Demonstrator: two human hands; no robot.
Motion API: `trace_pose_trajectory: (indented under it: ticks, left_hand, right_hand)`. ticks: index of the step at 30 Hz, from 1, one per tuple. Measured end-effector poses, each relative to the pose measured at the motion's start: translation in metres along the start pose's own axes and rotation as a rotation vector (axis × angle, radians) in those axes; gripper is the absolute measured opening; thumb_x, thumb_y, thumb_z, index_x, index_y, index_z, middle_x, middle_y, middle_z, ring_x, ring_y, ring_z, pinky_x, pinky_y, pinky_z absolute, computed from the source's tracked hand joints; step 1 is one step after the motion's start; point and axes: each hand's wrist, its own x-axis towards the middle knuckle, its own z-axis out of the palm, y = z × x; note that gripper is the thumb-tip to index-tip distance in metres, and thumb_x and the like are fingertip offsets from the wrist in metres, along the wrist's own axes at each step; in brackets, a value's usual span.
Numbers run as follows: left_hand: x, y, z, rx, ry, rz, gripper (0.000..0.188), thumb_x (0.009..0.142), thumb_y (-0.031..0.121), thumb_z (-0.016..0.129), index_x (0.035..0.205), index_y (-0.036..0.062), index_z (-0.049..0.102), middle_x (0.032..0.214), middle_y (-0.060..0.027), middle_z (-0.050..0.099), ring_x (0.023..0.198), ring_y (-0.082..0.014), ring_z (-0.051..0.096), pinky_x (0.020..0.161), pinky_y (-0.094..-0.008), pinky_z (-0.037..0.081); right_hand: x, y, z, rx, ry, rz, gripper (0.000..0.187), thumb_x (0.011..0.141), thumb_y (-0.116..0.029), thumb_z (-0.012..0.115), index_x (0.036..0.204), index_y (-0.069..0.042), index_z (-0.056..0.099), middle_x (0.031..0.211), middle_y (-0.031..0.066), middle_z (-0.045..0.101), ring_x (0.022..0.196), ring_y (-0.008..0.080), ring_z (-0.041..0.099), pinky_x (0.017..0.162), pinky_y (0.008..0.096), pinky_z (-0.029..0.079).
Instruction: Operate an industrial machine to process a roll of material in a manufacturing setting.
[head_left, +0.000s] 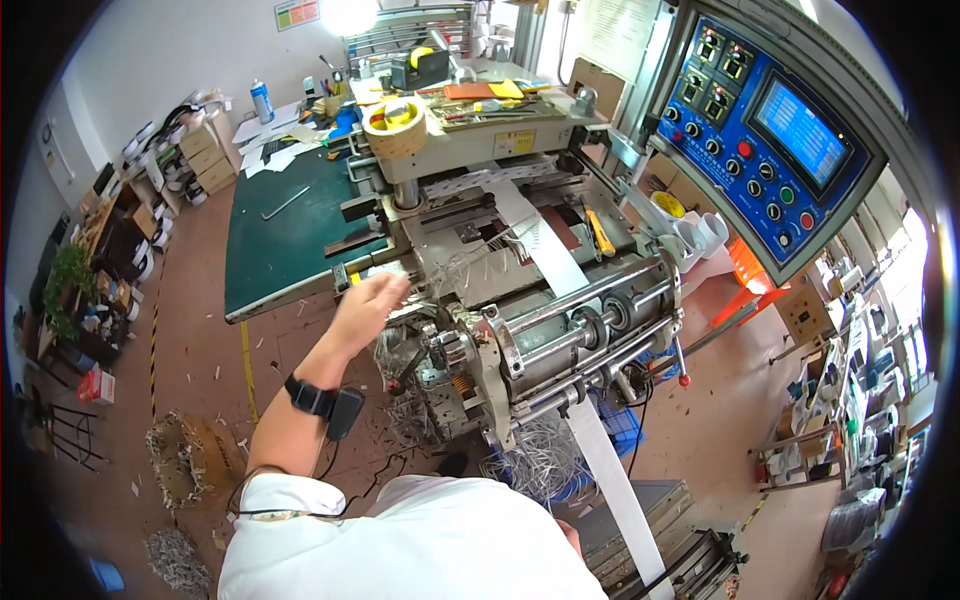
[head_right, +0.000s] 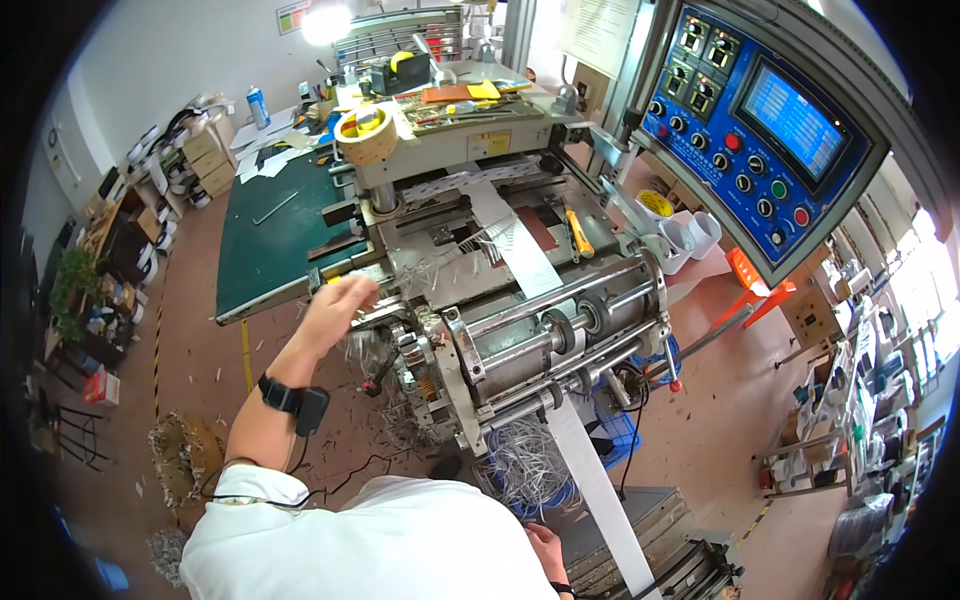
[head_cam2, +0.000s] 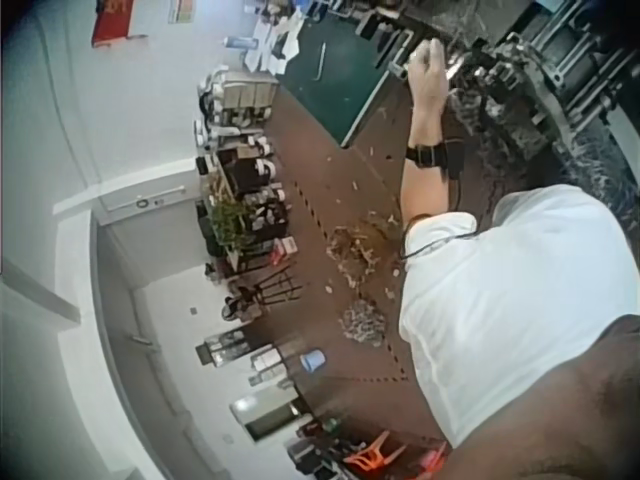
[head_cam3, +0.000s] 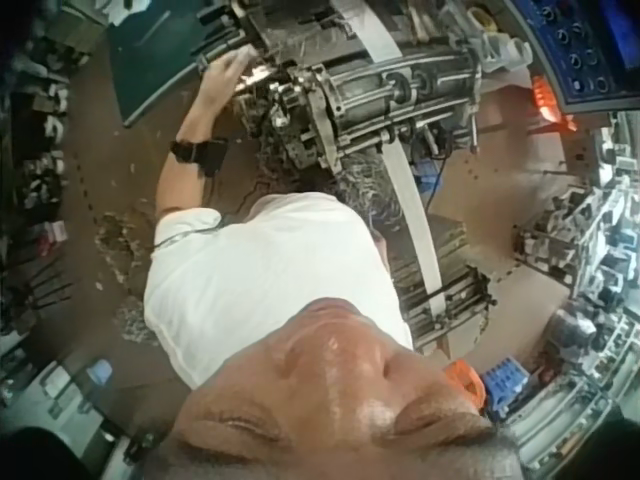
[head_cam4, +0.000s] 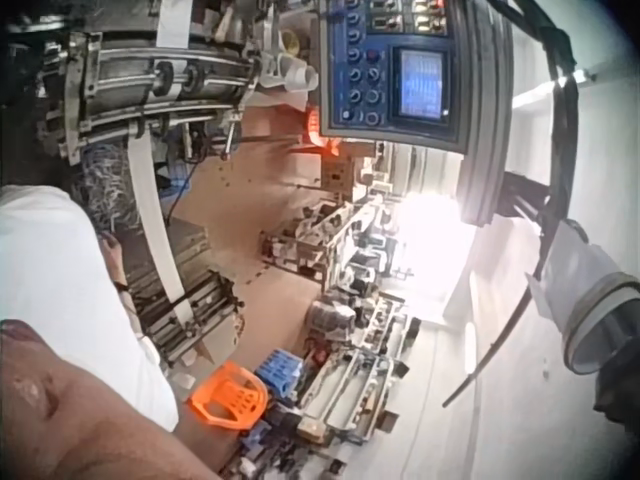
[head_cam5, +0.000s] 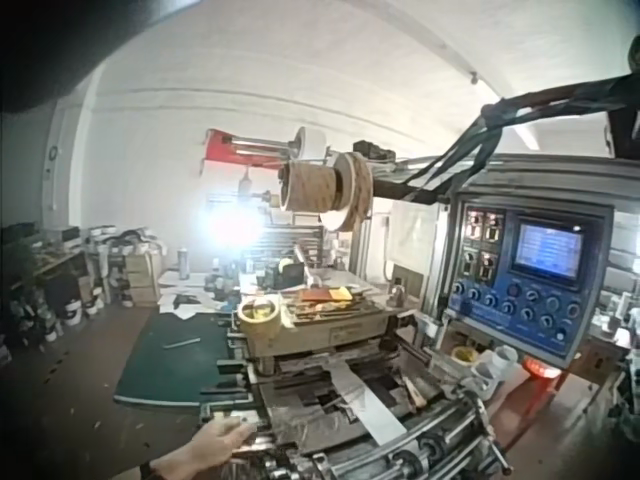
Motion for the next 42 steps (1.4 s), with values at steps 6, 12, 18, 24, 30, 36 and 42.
trace_pose_trajectory:
  ticks: [6,12,18,24,30,36,42]
  left_hand:
    - [-0.024,0.014,-0.005,-0.267,0.428,0.226,0.027,0.1,0.026,0.051,0.099,0.003,0.064,0.086,-0.0006,0.064,0.078,-0.0089,0.061,0.071,-0.0224,0.049]
    - [-0.027,-0.006,0.006,0.069,0.438,0.502,0.026,0.099,0.02,0.052,0.084,0.0012,0.063,0.078,-0.0031,0.063,0.072,-0.011,0.06,0.065,-0.0246,0.047]
    - [-0.032,-0.019,0.031,-0.008,0.481,0.6,0.03,0.095,0.011,0.054,0.068,-0.001,0.057,0.064,-0.0069,0.057,0.06,-0.0163,0.056,0.055,-0.0283,0.044]
    - [-0.048,0.013,0.039,-0.021,0.572,0.678,0.038,0.098,0.014,0.048,0.064,-0.0019,0.053,0.064,-0.0073,0.056,0.059,-0.0165,0.055,0.055,-0.0278,0.042]
    - [-0.042,0.036,0.058,-0.175,0.295,0.848,0.04,0.099,0.023,0.048,0.068,-0.0014,0.055,0.064,-0.0075,0.055,0.06,-0.0168,0.053,0.056,-0.0282,0.041]
    - [-0.028,0.065,0.078,-0.048,0.31,0.978,0.042,0.099,0.03,0.047,0.074,-0.0004,0.061,0.064,-0.0075,0.055,0.06,-0.0175,0.052,0.056,-0.029,0.04]
    - [-0.028,0.096,0.085,-0.003,0.038,0.83,0.044,0.1,0.035,0.045,0.083,-0.0006,0.066,0.066,-0.0067,0.058,0.061,-0.0168,0.054,0.057,-0.0289,0.042]
  right_hand:
    - [0.0,-0.005,0.002,-0.004,-0.025,0.04,0.038,0.087,-0.02,0.068,0.114,0.006,0.063,0.098,0.0122,0.07,0.086,0.0144,0.064,0.076,0.0257,0.051]
    - [0.005,-0.011,0.002,0.043,-0.051,0.073,0.037,0.086,-0.019,0.069,0.112,0.006,0.063,0.096,0.0115,0.07,0.084,0.0142,0.064,0.075,0.0254,0.051]
    - [0.01,-0.006,0.002,0.126,-0.056,0.054,0.037,0.084,-0.018,0.071,0.112,0.006,0.063,0.096,0.0107,0.069,0.083,0.0139,0.064,0.074,0.0257,0.051]
    - [0.013,0.005,0.004,0.074,-0.025,0.078,0.04,0.084,-0.02,0.071,0.113,0.006,0.063,0.097,0.0104,0.069,0.084,0.0143,0.064,0.076,0.0265,0.051]
    - [0.007,-0.002,0.01,0.057,-0.002,0.095,0.042,0.083,-0.021,0.071,0.114,0.007,0.062,0.096,0.0104,0.07,0.084,0.0142,0.064,0.077,0.026,0.051]
    - [0.009,0.002,0.012,0.068,-0.009,0.085,0.041,0.083,-0.021,0.07,0.113,0.007,0.063,0.095,0.0105,0.07,0.084,0.0137,0.064,0.075,0.026,0.051]
    - [0.025,0.051,0.008,0.196,-0.037,-0.007,0.04,0.083,-0.02,0.071,0.113,0.006,0.064,0.095,0.0107,0.07,0.083,0.0132,0.064,0.074,0.0255,0.051]
